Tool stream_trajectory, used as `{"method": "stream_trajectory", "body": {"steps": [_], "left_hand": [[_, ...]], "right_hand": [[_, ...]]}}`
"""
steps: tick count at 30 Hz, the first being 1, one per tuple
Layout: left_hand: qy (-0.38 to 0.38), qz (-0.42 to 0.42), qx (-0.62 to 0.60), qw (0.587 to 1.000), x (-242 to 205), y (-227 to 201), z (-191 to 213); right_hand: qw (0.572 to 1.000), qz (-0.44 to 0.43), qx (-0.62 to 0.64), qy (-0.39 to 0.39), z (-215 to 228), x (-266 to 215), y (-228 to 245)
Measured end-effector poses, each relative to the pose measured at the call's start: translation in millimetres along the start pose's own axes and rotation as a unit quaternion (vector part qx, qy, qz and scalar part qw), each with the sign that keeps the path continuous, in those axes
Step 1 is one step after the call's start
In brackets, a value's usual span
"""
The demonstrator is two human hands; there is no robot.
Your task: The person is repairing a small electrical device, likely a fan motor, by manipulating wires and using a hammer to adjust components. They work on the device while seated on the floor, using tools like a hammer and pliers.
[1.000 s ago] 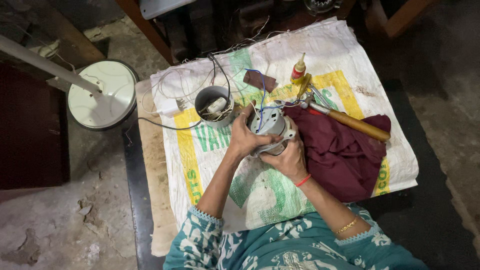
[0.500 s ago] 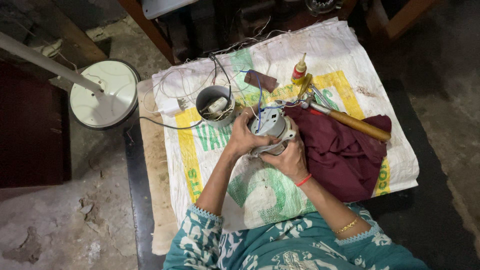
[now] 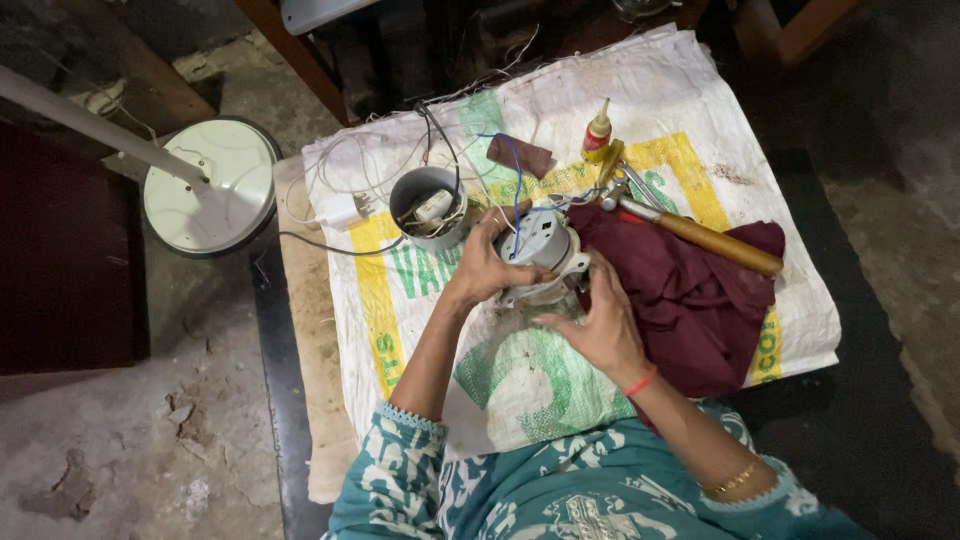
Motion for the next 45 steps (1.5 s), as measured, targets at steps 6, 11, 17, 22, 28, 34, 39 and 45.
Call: {"method": "stream_trajectory", "body": {"steps": [6,11,17,22,28,34,39,45], "left_hand": [[0.009,-0.025,0.04,0.999,2,-1,0],[0.013,-0.011,0.02,1.0,1,0,-1],[0.027,-0.018,-0.008,0.999,2,5,-2],[0.02,0.007,-0.021,1.0,5,11,-4],[-0.039,0.03,0.03,0.998,0,12,-3],[-0.032,0.014,0.042,0.999,-2,2,1],[0.015,-0.01,-0.003,1.0,1,-3,3],[0.048,0.0,-0.003,0.999,8,0,1]], "right_hand": [[0.988,-0.15,-0.004,0.04,11,-20,-37],[0.995,-0.092,-0.026,0.028,8,-11,-35],[0.995,-0.054,-0.082,0.013,4,-17,-23],[0.992,-0.121,0.009,0.022,-4,-10,-39],[0.995,-0.078,0.06,0.005,5,-6,-38],[0.984,-0.159,0.074,0.016,-5,-14,-59],[0.942,-0.224,0.239,0.075,-21,-20,-92],[0.891,-0.305,0.317,0.114,-27,-23,-101]]}}
Point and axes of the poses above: each hand's wrist, its own x-axis towards the middle knuckle, its own z-axis out of the back of the hand, y = z × x, the point moved 7 cm from there along x, towards the middle knuckle, and after that the axes turned 6 degrees about x, right-handed, at the moved point
